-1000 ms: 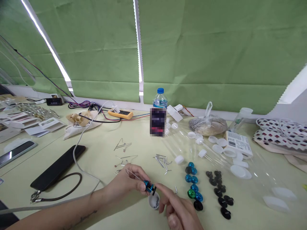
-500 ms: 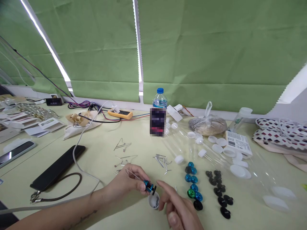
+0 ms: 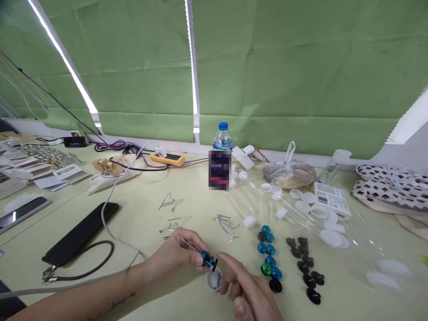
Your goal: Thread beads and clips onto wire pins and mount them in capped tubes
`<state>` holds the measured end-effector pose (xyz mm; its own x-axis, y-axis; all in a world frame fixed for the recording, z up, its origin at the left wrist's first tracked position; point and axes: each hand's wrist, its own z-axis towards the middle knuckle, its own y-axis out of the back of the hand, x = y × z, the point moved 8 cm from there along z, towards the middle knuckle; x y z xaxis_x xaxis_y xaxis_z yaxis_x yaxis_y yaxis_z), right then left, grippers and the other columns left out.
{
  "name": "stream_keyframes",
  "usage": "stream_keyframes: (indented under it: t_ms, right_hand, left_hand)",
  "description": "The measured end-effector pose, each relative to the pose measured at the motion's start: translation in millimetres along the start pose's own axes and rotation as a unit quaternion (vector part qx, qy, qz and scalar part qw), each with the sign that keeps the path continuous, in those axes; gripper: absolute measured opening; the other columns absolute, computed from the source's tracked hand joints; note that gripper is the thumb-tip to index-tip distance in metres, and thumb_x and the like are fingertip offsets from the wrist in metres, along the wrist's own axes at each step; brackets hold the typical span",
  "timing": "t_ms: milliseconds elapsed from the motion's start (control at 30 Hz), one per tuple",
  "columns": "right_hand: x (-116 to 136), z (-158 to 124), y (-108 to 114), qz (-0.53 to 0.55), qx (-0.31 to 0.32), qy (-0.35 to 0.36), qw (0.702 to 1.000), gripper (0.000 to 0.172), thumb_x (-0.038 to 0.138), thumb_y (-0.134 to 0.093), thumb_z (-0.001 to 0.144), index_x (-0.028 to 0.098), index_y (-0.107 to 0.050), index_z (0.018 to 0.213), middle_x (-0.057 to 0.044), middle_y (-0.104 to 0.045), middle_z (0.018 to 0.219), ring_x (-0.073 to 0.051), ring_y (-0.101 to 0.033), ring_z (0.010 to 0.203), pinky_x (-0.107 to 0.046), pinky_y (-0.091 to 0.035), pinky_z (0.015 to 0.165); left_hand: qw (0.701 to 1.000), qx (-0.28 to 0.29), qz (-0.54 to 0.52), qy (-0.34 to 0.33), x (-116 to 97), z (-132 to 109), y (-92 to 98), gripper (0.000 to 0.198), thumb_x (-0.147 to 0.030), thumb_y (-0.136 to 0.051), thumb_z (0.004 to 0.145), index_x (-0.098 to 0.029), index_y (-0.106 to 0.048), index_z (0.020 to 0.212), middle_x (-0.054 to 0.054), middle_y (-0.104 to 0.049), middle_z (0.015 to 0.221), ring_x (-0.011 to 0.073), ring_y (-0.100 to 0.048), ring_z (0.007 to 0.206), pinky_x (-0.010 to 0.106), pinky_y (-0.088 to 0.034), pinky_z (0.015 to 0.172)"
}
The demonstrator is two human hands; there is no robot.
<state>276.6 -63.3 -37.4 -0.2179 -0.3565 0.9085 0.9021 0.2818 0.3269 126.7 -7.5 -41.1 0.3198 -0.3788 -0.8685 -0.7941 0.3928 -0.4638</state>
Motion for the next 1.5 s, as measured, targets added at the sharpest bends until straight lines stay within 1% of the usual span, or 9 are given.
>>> stream_keyframes:
  t_ms: [67,267,400,567,733,1000,1167,1267,1500]
  right_hand:
    - [0.7,-0.3,0.0,-0.005,0.0,0.001,1.0,0.062,0.062,-0.029,0.096,0.021,-0.05,0.137,-0.007,-0.064,0.082,-0.014,-0.052,0.051,-0.024,-0.04,0.044]
    - [0.0,-0.1,0.6,-0.003,-0.003,-0.001,1.0,0.062,0.062,-0.028,0.096,0.021,-0.05,0.137,-0.007,-0.064,0.082,-0.013,-0.051,0.049,-0.024,-0.04,0.043]
    - [-2.3,0.8,0.8,0.011,-0.007,-0.005,1.0,0.059,0.061,-0.028,0.097,0.023,-0.049,0.138,-0.006,-0.064,0.083,-0.013,-0.051,0.05,-0.023,-0.037,0.041]
    - [-1.0,0.7,0.7,0.026,-0.003,0.012,1.0,0.054,0.058,-0.03,0.098,0.026,-0.049,0.138,-0.005,-0.063,0.083,-0.012,-0.05,0.051,-0.022,-0.038,0.043]
    - [-1.9,-0.2,-0.3,0.019,0.007,0.01,1.0,0.054,0.057,-0.03,0.099,0.025,-0.049,0.138,-0.006,-0.063,0.084,-0.013,-0.05,0.052,-0.022,-0.038,0.043]
    - [0.2,1.0,0.6,0.025,-0.003,0.016,1.0,0.055,0.058,-0.03,0.098,0.025,-0.047,0.139,-0.006,-0.064,0.085,-0.012,-0.049,0.051,-0.022,-0.039,0.044]
    - [3.1,0.0,1.1,0.014,0.01,0.033,0.999,0.047,0.052,-0.033,0.1,0.029,-0.046,0.14,-0.004,-0.063,0.086,-0.012,-0.051,0.053,-0.022,-0.041,0.048]
    - [1.9,-0.6,1.9,0.012,0.008,0.034,0.999,0.05,0.052,-0.032,0.1,0.027,-0.043,0.142,-0.006,-0.064,0.088,-0.012,-0.051,0.053,-0.023,-0.041,0.048]
    - [-1.2,-1.3,1.2,0.023,0.004,0.025,0.999,0.052,0.052,-0.032,0.1,0.024,-0.046,0.141,-0.007,-0.064,0.088,-0.012,-0.051,0.051,-0.022,-0.039,0.044]
  left_hand:
    - [1.0,-0.004,0.002,0.003,0.3,0.3,0.4,0.023,-0.021,-0.087,0.06,-0.009,-0.075,0.075,0.008,-0.075,0.071,0.0166,-0.069,0.062,0.026,-0.053,0.064]
    - [1.0,-0.002,0.008,0.004,-0.1,-0.2,1.2,0.023,-0.022,-0.087,0.06,-0.01,-0.075,0.076,0.009,-0.075,0.073,0.0163,-0.069,0.062,0.026,-0.053,0.064]
    - [1.0,-0.001,0.008,0.001,-0.1,0.0,2.2,0.022,-0.02,-0.086,0.061,-0.01,-0.076,0.077,0.008,-0.075,0.073,0.0155,-0.069,0.062,0.025,-0.054,0.064]
    - [1.0,-0.001,0.008,-0.002,-0.3,0.7,1.7,0.023,-0.021,-0.087,0.061,-0.01,-0.075,0.077,0.009,-0.075,0.072,0.016,-0.069,0.061,0.026,-0.053,0.064]
    - [1.0,-0.001,0.007,-0.001,-1.2,-0.1,0.6,0.023,-0.021,-0.087,0.06,-0.009,-0.075,0.076,0.009,-0.075,0.072,0.0164,-0.069,0.062,0.026,-0.052,0.064]
    - [1.0,-0.006,0.008,0.001,-2.8,-1.1,-1.0,0.024,-0.022,-0.087,0.059,-0.009,-0.075,0.075,0.009,-0.075,0.071,0.0159,-0.068,0.061,0.026,-0.052,0.064]
    - [1.0,-0.011,0.002,0.005,-2.3,-0.7,-0.2,0.025,-0.021,-0.088,0.057,-0.009,-0.075,0.075,0.009,-0.075,0.07,0.0162,-0.068,0.059,0.026,-0.052,0.062]
    - [1.0,-0.008,0.005,0.003,-2.4,-0.3,-0.2,0.024,-0.022,-0.087,0.058,-0.009,-0.075,0.075,0.009,-0.075,0.072,0.0166,-0.069,0.061,0.026,-0.053,0.063]
    - [1.0,-0.01,0.01,0.001,-3.4,-0.3,0.9,0.023,-0.021,-0.087,0.059,-0.009,-0.076,0.076,0.009,-0.076,0.072,0.0153,-0.069,0.06,0.025,-0.053,0.063]
